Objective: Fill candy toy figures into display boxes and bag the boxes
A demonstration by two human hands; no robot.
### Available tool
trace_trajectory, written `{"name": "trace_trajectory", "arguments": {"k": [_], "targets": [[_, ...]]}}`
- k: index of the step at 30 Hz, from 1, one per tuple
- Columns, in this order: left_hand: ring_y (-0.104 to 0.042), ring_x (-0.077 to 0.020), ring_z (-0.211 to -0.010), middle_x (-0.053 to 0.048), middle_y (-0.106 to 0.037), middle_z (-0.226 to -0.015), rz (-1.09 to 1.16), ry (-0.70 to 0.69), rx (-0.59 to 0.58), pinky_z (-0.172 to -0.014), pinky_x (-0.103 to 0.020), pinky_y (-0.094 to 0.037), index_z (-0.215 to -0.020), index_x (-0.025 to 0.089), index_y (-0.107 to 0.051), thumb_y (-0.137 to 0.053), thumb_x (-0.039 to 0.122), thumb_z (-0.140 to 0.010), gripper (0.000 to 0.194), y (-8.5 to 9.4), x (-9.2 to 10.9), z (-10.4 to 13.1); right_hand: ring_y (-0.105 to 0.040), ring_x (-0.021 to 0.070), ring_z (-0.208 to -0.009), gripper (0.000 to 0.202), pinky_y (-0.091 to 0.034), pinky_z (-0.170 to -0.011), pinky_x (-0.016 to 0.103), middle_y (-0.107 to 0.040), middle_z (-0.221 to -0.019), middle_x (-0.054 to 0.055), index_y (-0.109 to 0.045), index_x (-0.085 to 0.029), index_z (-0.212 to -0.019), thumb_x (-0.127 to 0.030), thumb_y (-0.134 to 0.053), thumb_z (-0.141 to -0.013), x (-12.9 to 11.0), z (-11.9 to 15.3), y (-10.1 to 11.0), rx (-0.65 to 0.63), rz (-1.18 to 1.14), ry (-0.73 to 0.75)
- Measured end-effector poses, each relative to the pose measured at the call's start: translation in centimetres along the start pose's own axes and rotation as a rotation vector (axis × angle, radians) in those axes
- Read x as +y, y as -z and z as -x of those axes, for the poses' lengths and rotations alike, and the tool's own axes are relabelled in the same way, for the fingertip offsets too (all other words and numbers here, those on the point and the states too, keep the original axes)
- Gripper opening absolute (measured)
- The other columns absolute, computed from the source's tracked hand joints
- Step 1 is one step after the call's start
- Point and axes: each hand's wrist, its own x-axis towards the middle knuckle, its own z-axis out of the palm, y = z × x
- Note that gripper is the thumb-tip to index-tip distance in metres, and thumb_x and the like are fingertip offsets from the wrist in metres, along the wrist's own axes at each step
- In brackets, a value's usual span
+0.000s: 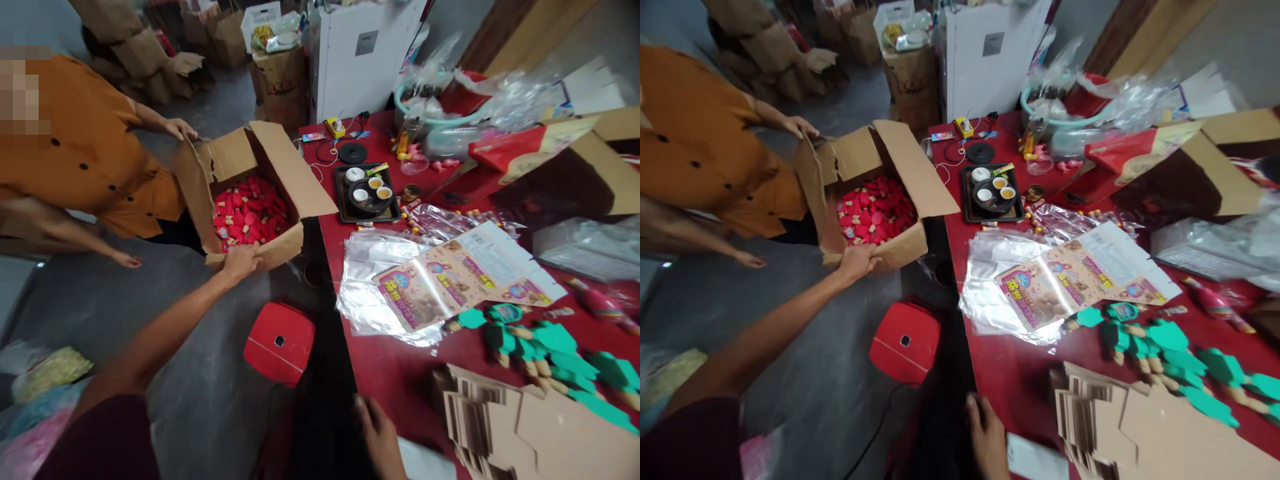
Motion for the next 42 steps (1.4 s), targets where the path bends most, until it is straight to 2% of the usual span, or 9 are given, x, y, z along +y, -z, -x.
{"name": "trace_trajectory", "arguments": {"k": [6,10,14,21,24,28,32,37,42], "targets": [[-0.061,-0.0244,-0.076,-0.008,-0.063,-0.073,-0.004,-0.198,0.171,-0.070,-0.037,-0.044,-0.075,0.021,-0.061,-0.047,0.042,-0.092,0.031,4.6,0.4,18.7,-0.068,0.0279,-0.094,0.077,-0.057,-0.070,0.040,-0.061,-0.127,0.018,-0.055,-0.018,-0.128,-0.076,-0.052,-0.077,-5.2,-1.6,-1.3,-0.133,-0.563,-0.329],[-0.057,-0.0223,-0.065,-0.006,-0.058,-0.063,0.124,-0.282,0.119,-0.061,-0.038,-0.044,-0.068,0.025,-0.058,-0.039,0.026,-0.092,0.030,-1.2,4.1,30.8,-0.069,0.0291,-0.095,0.083,-0.055,-0.075,0.051,-0.048,-0.141,0.022,-0.035,-0.025,-0.145,-0.081,-0.031,-0.083,-4.8,-0.5,-4.5,-0.365,-0.772,-0.453],[-0.061,-0.0249,-0.071,-0.007,-0.062,-0.070,0.230,-0.281,-0.091,-0.063,-0.041,-0.047,-0.071,0.028,-0.058,-0.044,0.024,-0.088,0.023,-10.2,9.0,37.1,-0.070,0.0290,-0.087,0.082,-0.056,-0.072,0.048,-0.068,-0.106,0.017,-0.056,-0.018,-0.121,-0.083,-0.028,-0.080,0.3,2.2,-6.8,-0.369,-0.575,-0.379],[-0.064,-0.0227,-0.087,-0.008,-0.067,-0.086,0.264,-0.245,-0.154,-0.078,-0.036,-0.050,-0.083,0.020,-0.060,-0.054,0.028,-0.090,0.012,-19.1,12.7,41.0,-0.053,0.0331,-0.122,0.067,-0.045,-0.098,0.051,-0.048,-0.141,0.019,-0.045,-0.017,-0.134,-0.063,-0.041,-0.087,8.4,8.6,-5.3,0.009,-0.295,-0.121],[-0.064,-0.0244,-0.095,-0.010,-0.068,-0.094,0.262,-0.219,-0.104,-0.083,-0.036,-0.049,-0.094,0.018,-0.062,-0.054,0.041,-0.091,0.024,-19.3,12.6,41.2,-0.040,0.0299,-0.134,0.054,-0.032,-0.110,0.047,-0.047,-0.142,0.019,-0.048,-0.014,-0.134,-0.049,-0.040,-0.093,7.5,10.6,-4.8,0.188,0.071,0.504],[-0.066,-0.0256,-0.090,-0.008,-0.070,-0.093,0.360,-0.167,-0.121,-0.081,-0.035,-0.050,-0.096,0.019,-0.066,-0.059,0.055,-0.085,0.039,-18.3,10.8,40.4,-0.043,0.0315,-0.129,0.054,-0.027,-0.110,0.048,-0.053,-0.137,0.017,-0.049,-0.016,-0.139,-0.040,-0.054,-0.090,4.1,9.4,-5.8,-0.078,0.788,1.205],[-0.063,-0.0249,-0.108,-0.006,-0.068,-0.116,0.502,-0.290,-0.160,-0.092,-0.033,-0.048,-0.117,0.022,-0.064,-0.054,0.054,-0.087,0.045,-17.2,8.2,39.8,-0.057,0.0318,-0.104,0.047,-0.031,-0.099,0.047,-0.068,-0.105,0.018,-0.064,-0.009,-0.118,-0.033,-0.070,-0.078,2.4,6.6,-6.9,-0.127,1.258,1.183],[-0.021,-0.0349,-0.146,-0.015,-0.033,-0.155,0.118,0.001,0.500,-0.117,-0.056,-0.015,-0.149,0.018,-0.034,-0.044,0.047,-0.094,0.063,-16.6,5.4,40.8,-0.057,0.0299,-0.100,0.027,-0.029,-0.096,0.044,-0.070,-0.097,0.015,-0.069,-0.011,-0.099,-0.031,-0.067,-0.081,4.6,7.2,-6.8,-0.025,1.322,1.193],[-0.037,-0.0501,-0.132,-0.033,-0.035,-0.147,-0.100,0.473,0.334,-0.102,-0.069,-0.026,-0.148,0.005,-0.028,-0.058,0.042,-0.086,0.079,-16.9,1.7,40.6,-0.055,0.0271,-0.098,0.021,-0.028,-0.096,0.043,-0.069,-0.096,0.012,-0.069,-0.013,-0.100,-0.026,-0.060,-0.086,8.3,9.8,-6.5,0.001,1.302,1.219]]}}
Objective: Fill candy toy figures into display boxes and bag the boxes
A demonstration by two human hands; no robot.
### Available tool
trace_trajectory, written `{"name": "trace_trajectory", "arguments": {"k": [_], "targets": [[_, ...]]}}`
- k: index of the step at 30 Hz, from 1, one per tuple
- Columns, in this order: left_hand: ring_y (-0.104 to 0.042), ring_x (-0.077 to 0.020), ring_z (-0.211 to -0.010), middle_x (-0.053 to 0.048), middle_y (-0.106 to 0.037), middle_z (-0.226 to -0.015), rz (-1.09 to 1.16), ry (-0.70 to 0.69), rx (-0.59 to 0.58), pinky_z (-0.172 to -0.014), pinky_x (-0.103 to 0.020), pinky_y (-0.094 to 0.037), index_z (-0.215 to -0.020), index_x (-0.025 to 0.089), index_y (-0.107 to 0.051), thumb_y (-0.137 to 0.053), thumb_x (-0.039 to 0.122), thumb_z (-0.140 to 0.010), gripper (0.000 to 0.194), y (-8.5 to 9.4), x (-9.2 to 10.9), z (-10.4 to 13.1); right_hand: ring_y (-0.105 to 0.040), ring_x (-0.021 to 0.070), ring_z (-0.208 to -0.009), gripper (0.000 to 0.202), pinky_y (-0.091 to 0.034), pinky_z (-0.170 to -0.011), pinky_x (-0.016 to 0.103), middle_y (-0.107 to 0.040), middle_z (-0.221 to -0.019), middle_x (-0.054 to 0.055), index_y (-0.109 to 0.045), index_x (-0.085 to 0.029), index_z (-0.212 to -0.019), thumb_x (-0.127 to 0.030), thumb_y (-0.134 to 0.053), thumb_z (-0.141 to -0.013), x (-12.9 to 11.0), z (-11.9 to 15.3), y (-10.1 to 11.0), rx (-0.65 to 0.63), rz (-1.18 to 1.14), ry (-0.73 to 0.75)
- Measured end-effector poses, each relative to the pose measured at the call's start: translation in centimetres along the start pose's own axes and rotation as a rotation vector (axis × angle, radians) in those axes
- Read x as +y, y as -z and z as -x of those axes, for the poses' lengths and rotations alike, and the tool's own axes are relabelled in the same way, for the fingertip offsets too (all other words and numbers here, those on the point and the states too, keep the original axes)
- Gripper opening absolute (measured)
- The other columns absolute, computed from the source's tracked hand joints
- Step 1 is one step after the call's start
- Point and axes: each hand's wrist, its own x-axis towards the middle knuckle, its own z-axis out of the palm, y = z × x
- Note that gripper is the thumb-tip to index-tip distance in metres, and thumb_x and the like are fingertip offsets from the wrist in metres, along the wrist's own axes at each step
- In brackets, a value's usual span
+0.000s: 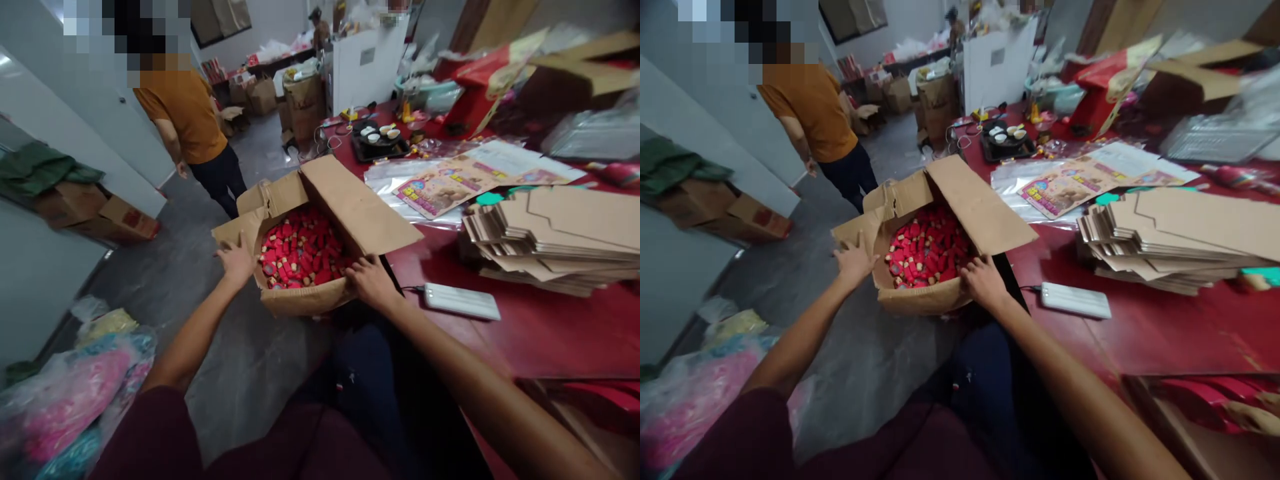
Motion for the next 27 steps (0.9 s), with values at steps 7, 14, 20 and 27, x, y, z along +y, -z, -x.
{"name": "trace_trajectory", "arguments": {"k": [7,14,20,27], "targets": [[-0.009,-0.0433,-0.147,-0.023,-0.009,-0.161,0.289,0.096,0.280,-0.112,-0.066,-0.016,-0.153,0.015,-0.015,-0.062,0.028,-0.080,0.088,-2.4,0.4,-1.8,-0.056,0.0279,-0.101,0.030,-0.030,-0.096,0.044,-0.069,-0.096,0.010,-0.068,-0.016,-0.099,-0.040,-0.050,-0.094,-1.9,2.3,-0.5,-0.044,0.015,-0.010],[-0.066,-0.0296,-0.107,-0.019,-0.069,-0.113,0.818,0.341,0.184,-0.091,-0.036,-0.049,-0.123,0.010,-0.060,-0.056,0.019,-0.083,0.042,-6.1,-0.6,-1.6,-0.066,0.0296,-0.084,0.053,-0.040,-0.085,0.045,-0.072,-0.086,0.015,-0.062,-0.012,-0.114,-0.050,-0.027,-0.100,-1.5,-1.5,2.2,-0.039,-0.068,-0.304],[-0.068,-0.0265,-0.098,-0.018,-0.071,-0.105,0.903,0.331,0.289,-0.084,-0.033,-0.050,-0.115,0.011,-0.062,-0.054,0.022,-0.083,0.034,-7.0,-1.0,-0.8,-0.049,0.0436,-0.125,0.078,-0.041,-0.095,0.054,-0.047,-0.135,0.037,-0.036,0.001,-0.144,-0.043,-0.063,-0.085,3.0,-10.7,3.0,-0.036,-0.195,-0.808],[-0.066,-0.0242,-0.090,-0.015,-0.071,-0.099,1.014,0.335,0.392,-0.081,-0.033,-0.051,-0.102,0.012,-0.062,-0.054,0.029,-0.083,0.027,-5.7,-2.3,-0.7,-0.068,0.0294,-0.101,0.034,-0.050,-0.079,0.031,-0.070,-0.109,0.021,-0.069,-0.007,-0.113,-0.018,-0.053,-0.084,6.1,-9.2,2.3,-0.214,-0.312,-0.744]]}}
